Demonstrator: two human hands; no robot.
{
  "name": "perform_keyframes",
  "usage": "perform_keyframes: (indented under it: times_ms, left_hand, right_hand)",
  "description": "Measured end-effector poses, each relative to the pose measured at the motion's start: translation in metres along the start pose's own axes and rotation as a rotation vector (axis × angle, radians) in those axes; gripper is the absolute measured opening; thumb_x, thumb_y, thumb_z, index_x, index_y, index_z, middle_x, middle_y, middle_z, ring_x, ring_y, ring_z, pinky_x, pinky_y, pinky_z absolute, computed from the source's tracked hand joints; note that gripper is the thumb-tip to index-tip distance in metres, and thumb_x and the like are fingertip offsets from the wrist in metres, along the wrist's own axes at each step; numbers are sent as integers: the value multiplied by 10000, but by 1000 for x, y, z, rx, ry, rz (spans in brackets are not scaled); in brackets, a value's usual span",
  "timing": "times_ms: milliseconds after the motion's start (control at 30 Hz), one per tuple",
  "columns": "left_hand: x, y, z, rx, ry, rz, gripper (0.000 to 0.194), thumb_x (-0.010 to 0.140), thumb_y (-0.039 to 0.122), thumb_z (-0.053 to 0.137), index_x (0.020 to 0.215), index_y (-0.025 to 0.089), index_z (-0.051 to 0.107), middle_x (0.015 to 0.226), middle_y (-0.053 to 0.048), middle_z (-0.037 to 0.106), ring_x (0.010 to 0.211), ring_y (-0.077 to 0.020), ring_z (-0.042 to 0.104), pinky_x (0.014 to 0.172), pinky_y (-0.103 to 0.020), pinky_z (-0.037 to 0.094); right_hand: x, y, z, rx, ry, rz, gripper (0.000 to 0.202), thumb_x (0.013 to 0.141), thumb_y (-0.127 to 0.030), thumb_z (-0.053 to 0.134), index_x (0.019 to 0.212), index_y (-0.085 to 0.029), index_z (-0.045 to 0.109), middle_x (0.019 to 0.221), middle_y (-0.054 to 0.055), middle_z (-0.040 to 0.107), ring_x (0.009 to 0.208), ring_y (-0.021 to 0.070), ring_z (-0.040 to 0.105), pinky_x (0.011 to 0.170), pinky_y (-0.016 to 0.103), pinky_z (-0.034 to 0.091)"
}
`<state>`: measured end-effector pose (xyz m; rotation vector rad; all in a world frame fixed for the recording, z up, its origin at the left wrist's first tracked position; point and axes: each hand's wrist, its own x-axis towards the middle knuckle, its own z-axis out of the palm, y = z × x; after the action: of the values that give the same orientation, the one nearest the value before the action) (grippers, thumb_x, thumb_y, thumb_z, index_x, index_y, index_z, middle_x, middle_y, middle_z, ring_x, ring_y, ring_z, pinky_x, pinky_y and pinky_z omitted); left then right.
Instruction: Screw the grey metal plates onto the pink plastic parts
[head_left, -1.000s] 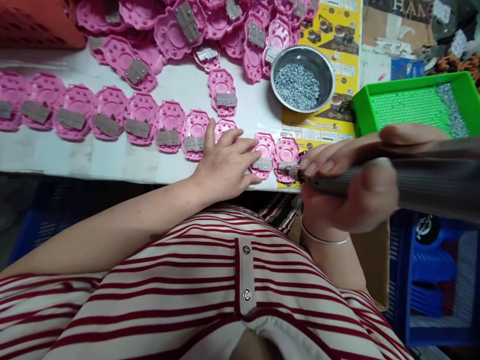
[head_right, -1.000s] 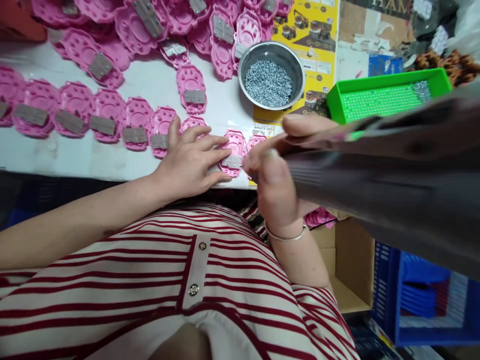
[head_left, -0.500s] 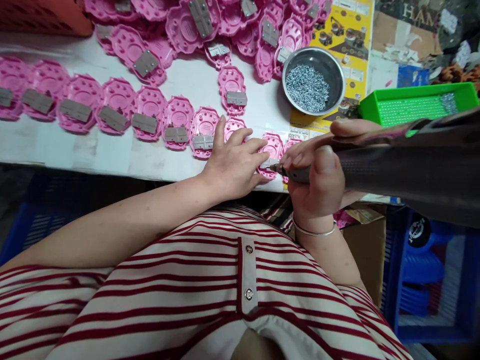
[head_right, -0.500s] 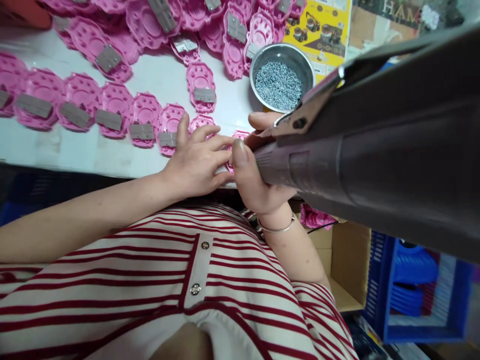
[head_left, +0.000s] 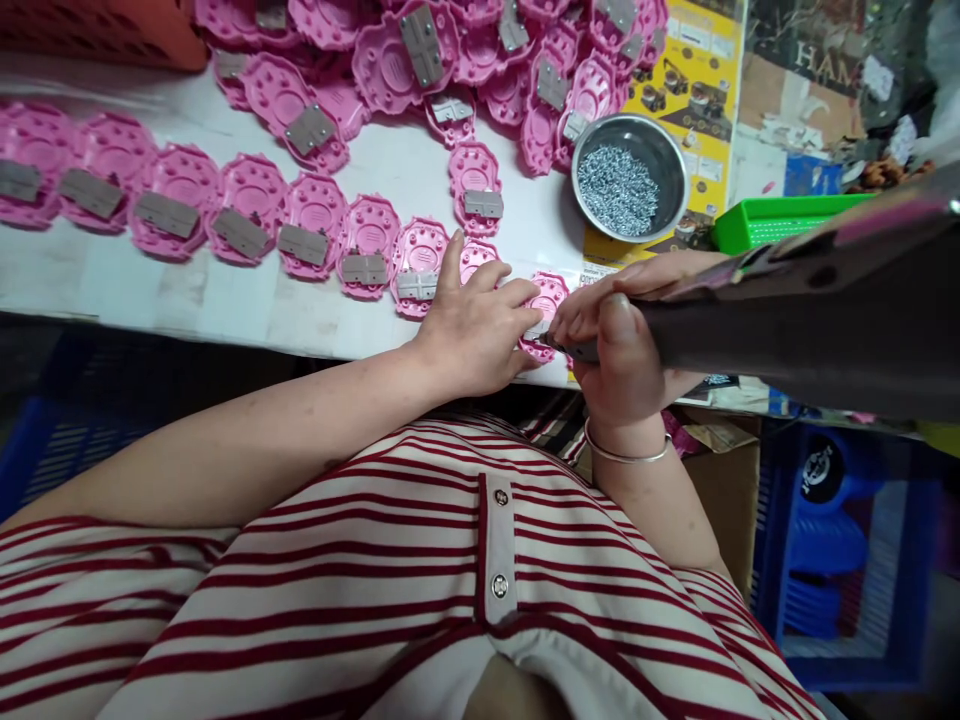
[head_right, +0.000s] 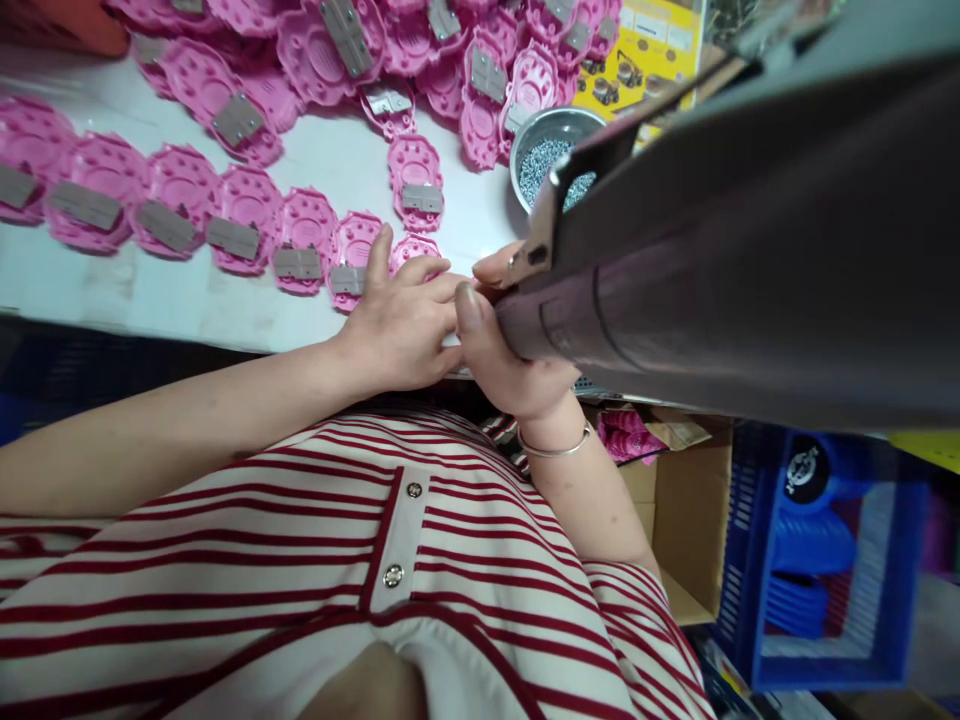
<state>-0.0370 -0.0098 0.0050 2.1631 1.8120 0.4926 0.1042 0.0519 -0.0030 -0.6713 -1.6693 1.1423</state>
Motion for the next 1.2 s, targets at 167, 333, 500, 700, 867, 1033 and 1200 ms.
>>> perform_keyframes:
  times_ms: [167, 333, 500, 700, 867, 1033, 1200]
  left_hand:
    - [-2, 0, -2, 7, -26, 8, 269, 897, 409, 663, 1129, 301, 748, 1327, -39, 666, 1317, -383, 485, 1182, -785, 22]
    - [-5, -2, -1, -29, -31, 7, 287, 901, 414, 651, 1148, 304, 749, 1349, -62, 663, 1320, -406, 485, 1172, -790, 52]
    - [-6, -2, 0, -48, -42, -3, 295, 886, 426, 660, 1154, 340, 749, 1361, -49, 658, 1325, -422, 485, 1156, -805, 43]
    - [-7, -2, 0, -19, -45, -14, 315, 874, 430, 677, 1172, 352, 741, 1359, -37, 661, 1332, -421, 484, 1156, -799, 64]
    - [-7, -1, -2, -7, -65, -16, 294, 901, 470, 642, 1160, 365, 732, 1372, -34, 652, 1339, -409, 488, 1164, -786, 28]
    - [-8, -2, -1, -13, -55, -18, 314, 903, 473, 638, 1173, 343, 731, 1381, -46, 646, 1344, -419, 478, 1154, -800, 51]
    - [-10, -4, 2, -24, -40, -12, 323, 901, 465, 647, 1189, 340, 724, 1390, -45, 641, 1338, -413, 478, 1144, -808, 61]
  right_hand:
    - [19, -18, -8, 76, 219, -444, 303, 810, -476, 663, 1097, -378, 646, 562, -89, 452, 348, 78, 371, 328, 253, 395]
    - [26, -34, -43, 29, 456, -503, 113, 853, -293, 600, 923, -300, 689, 508, -94, 447, 373, 56, 405, 372, 185, 391]
    - [20, -25, -65, -60, 582, -430, 122, 820, -272, 588, 910, -298, 666, 519, -98, 469, 389, 62, 431, 398, 204, 399]
    - [18, -17, -69, -132, 646, -414, 105, 818, -290, 620, 920, -267, 631, 532, -85, 448, 391, 84, 439, 396, 255, 391]
    - [19, -13, -70, -142, 645, -394, 113, 818, -294, 630, 925, -262, 614, 546, -81, 405, 395, 80, 418, 399, 258, 374]
    - [18, -7, -73, -147, 638, -422, 135, 830, -284, 618, 961, -250, 608, 636, -68, 454, 416, 57, 436, 407, 251, 386]
    - [18, -11, -74, -184, 632, -405, 136, 837, -319, 615, 954, -252, 595, 590, -75, 412, 399, 66, 421, 411, 261, 398]
